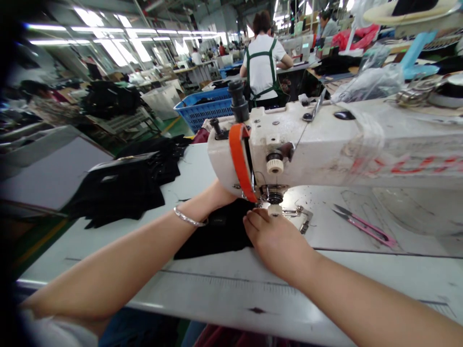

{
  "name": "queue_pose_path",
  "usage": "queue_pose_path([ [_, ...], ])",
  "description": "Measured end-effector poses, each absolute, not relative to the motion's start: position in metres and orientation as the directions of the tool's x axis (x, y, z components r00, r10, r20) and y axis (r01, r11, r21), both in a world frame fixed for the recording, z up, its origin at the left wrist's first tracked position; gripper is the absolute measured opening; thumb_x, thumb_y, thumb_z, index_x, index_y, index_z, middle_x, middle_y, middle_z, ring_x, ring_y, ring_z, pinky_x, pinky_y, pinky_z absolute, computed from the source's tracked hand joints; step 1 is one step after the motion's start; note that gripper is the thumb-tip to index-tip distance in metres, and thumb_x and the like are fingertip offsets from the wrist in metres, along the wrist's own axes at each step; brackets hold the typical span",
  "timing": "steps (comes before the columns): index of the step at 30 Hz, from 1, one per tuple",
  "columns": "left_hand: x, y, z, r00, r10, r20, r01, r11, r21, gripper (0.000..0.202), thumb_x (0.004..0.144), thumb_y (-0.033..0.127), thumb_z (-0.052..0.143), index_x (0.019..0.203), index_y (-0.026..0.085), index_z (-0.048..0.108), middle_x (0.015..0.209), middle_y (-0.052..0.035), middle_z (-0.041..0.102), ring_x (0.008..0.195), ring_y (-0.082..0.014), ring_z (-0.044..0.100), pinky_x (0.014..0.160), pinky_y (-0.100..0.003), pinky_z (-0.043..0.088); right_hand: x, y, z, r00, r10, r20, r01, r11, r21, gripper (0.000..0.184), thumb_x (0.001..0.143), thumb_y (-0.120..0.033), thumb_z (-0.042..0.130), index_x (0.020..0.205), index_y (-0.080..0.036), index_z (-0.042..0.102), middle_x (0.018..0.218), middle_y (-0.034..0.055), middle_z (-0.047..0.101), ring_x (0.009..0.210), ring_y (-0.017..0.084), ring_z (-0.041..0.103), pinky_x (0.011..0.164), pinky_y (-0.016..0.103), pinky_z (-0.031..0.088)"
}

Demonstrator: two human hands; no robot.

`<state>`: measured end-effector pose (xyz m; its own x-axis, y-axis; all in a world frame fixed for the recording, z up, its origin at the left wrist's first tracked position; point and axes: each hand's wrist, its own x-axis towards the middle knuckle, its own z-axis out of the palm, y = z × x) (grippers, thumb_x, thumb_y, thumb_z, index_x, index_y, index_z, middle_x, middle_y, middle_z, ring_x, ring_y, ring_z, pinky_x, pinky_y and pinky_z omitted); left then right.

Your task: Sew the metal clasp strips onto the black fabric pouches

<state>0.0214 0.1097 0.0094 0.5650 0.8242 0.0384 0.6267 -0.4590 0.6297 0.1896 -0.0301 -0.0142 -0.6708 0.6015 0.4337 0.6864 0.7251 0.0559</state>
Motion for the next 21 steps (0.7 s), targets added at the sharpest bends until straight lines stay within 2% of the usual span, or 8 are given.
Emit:
queue_pose_path([
  [3, 0.028, 0.107, 0.01, 0.581, 0.808, 0.097, 0.638, -0.527, 0.562, 0.013, 0.077, 0.019, 0.073, 0.087, 0.011, 0.075, 0.099, -0.0106, 0.077, 0.091, -0.0229, 0.064, 0.089, -0.036, 0.055, 0.193, -0.038, -0.012, -0.659, 0.613, 0.436, 0.701, 0.711, 0.058, 0.037, 0.087, -0.009, 0.057, 0.122, -0.003, 0.069, 0.117, 0.0152, 0.073, 0.104, 0.03, 0.067, 0.089, 0.046, 0.059],
  [6, 0.03, 0.103, 0.006, 0.598, 0.79, 0.132, 0.633, -0.567, 0.526, 0.016, 0.077, 0.02, 0.074, 0.091, 0.012, 0.076, 0.1, -0.0085, 0.078, 0.09, -0.0218, 0.065, 0.089, -0.035, 0.055, 0.195, -0.044, -0.01, -0.649, 0.614, 0.45, 0.707, 0.705, 0.056, 0.036, 0.088, -0.009, 0.055, 0.12, -0.004, 0.07, 0.115, 0.0143, 0.074, 0.102, 0.029, 0.067, 0.09, 0.045, 0.056],
  [11, 0.03, 0.107, -0.002, 0.618, 0.771, 0.154, 0.623, -0.599, 0.502, 0.015, 0.077, 0.019, 0.076, 0.091, 0.014, 0.077, 0.096, -0.007, 0.078, 0.089, -0.0217, 0.069, 0.085, -0.032, 0.057, 0.194, -0.048, -0.009, -0.641, 0.627, 0.442, 0.717, 0.695, 0.055, 0.036, 0.09, -0.009, 0.051, 0.12, -0.004, 0.07, 0.115, 0.0145, 0.073, 0.101, 0.028, 0.067, 0.09, 0.043, 0.054],
  [15, 0.025, 0.094, 0.001, 0.608, 0.778, 0.16, 0.624, -0.593, 0.509, 0.012, 0.083, 0.016, 0.071, 0.094, 0.014, 0.076, 0.096, -0.0075, 0.078, 0.088, -0.0224, 0.07, 0.083, -0.033, 0.059, 0.193, -0.048, -0.01, -0.641, 0.63, 0.438, 0.715, 0.698, 0.042, 0.037, 0.091, -0.011, 0.049, 0.121, -0.004, 0.069, 0.115, 0.0148, 0.073, 0.104, 0.028, 0.066, 0.091, 0.043, 0.054],
  [18, 0.012, 0.062, 0.008, 0.583, 0.771, 0.256, 0.629, -0.628, 0.458, 0.015, 0.091, 0.016, 0.066, 0.102, 0.017, 0.075, 0.104, -0.0073, 0.077, 0.099, -0.024, 0.071, 0.093, -0.04, 0.057, 0.196, -0.046, -0.009, -0.636, 0.633, 0.441, 0.707, 0.708, 0.003, 0.038, 0.091, -0.012, 0.049, 0.123, -0.004, 0.068, 0.118, 0.0153, 0.072, 0.107, 0.028, 0.066, 0.094, 0.045, 0.054],
  [19, 0.008, 0.049, 0.009, 0.596, 0.744, 0.303, 0.621, -0.666, 0.413, 0.014, 0.093, 0.016, 0.065, 0.103, 0.018, 0.074, 0.106, -0.0068, 0.077, 0.104, -0.0242, 0.07, 0.098, -0.043, 0.056, 0.198, -0.045, -0.007, -0.637, 0.636, 0.435, 0.701, 0.713, -0.015, 0.039, 0.089, -0.01, 0.049, 0.123, -0.005, 0.068, 0.119, 0.0148, 0.072, 0.108, 0.028, 0.066, 0.094, 0.045, 0.054],
  [21, 0.001, 0.026, 0.008, 0.692, 0.63, 0.354, 0.542, -0.776, 0.323, 0.016, 0.097, 0.016, 0.06, 0.106, 0.019, 0.073, 0.111, -0.0062, 0.076, 0.108, -0.0219, 0.069, 0.103, -0.042, 0.054, 0.208, -0.048, 0.0, -0.65, 0.627, 0.429, 0.675, 0.736, -0.053, 0.04, 0.086, -0.007, 0.049, 0.121, -0.009, 0.069, 0.119, 0.0124, 0.073, 0.107, 0.026, 0.067, 0.092, 0.045, 0.055],
])
